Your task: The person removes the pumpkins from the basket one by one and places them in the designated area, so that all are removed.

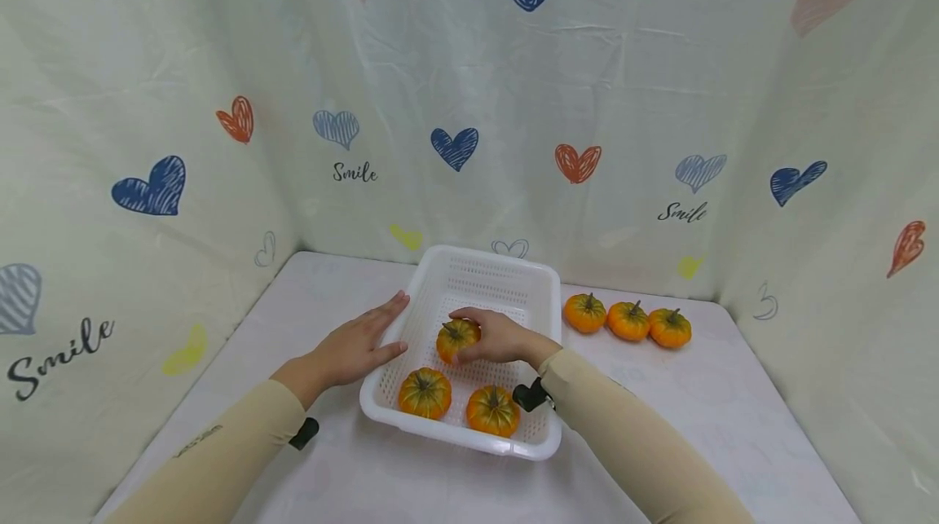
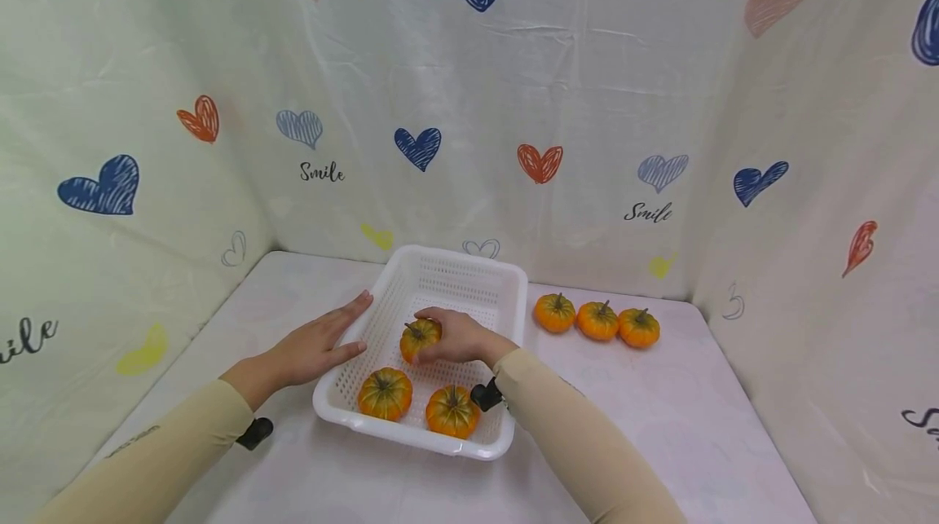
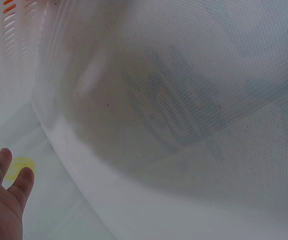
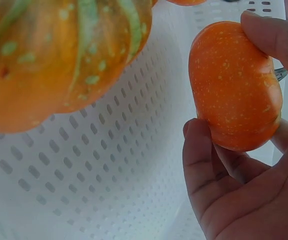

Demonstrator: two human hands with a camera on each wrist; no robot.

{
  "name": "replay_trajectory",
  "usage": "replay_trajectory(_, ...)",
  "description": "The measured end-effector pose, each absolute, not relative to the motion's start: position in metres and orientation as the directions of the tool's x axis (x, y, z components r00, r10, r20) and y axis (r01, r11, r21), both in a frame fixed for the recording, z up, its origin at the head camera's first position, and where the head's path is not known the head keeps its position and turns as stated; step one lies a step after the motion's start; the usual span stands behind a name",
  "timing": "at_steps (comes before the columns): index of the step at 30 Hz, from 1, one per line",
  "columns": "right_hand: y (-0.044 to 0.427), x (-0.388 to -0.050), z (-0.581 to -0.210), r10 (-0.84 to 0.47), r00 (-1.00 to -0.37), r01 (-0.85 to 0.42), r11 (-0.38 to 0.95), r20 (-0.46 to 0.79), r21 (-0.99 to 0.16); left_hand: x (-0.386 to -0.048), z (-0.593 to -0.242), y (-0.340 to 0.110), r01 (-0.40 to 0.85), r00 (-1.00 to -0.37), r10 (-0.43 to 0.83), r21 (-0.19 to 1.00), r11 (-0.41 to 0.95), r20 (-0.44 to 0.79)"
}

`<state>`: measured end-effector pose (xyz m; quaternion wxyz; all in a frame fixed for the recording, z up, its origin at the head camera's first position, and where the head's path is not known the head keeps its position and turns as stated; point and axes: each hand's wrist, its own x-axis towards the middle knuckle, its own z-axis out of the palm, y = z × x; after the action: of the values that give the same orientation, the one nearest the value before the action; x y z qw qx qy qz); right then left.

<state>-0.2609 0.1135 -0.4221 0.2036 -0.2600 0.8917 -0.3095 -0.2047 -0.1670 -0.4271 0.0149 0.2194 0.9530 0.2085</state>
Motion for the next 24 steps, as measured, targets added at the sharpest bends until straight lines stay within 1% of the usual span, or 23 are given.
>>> replay_trajectory(13, 0.1144, -0.2626, -0.4206, -0.581, -0.802, -0.353, 0.650, -0.140, -0.673, -0.2057, -0.4269, -0.1672, 0.407, -0.905, 0.420, 0.403, 0.819, 0.061)
replay_trajectory(24, 0.1182, -0.2628, -0.4152, -0.549, -0.831, -0.318, 0.605, -0.093, -0.730, -0.2064, -0.4277, -0.1673, 0.403, -0.906, 0.419, 0.401, 0.823, 0.051)
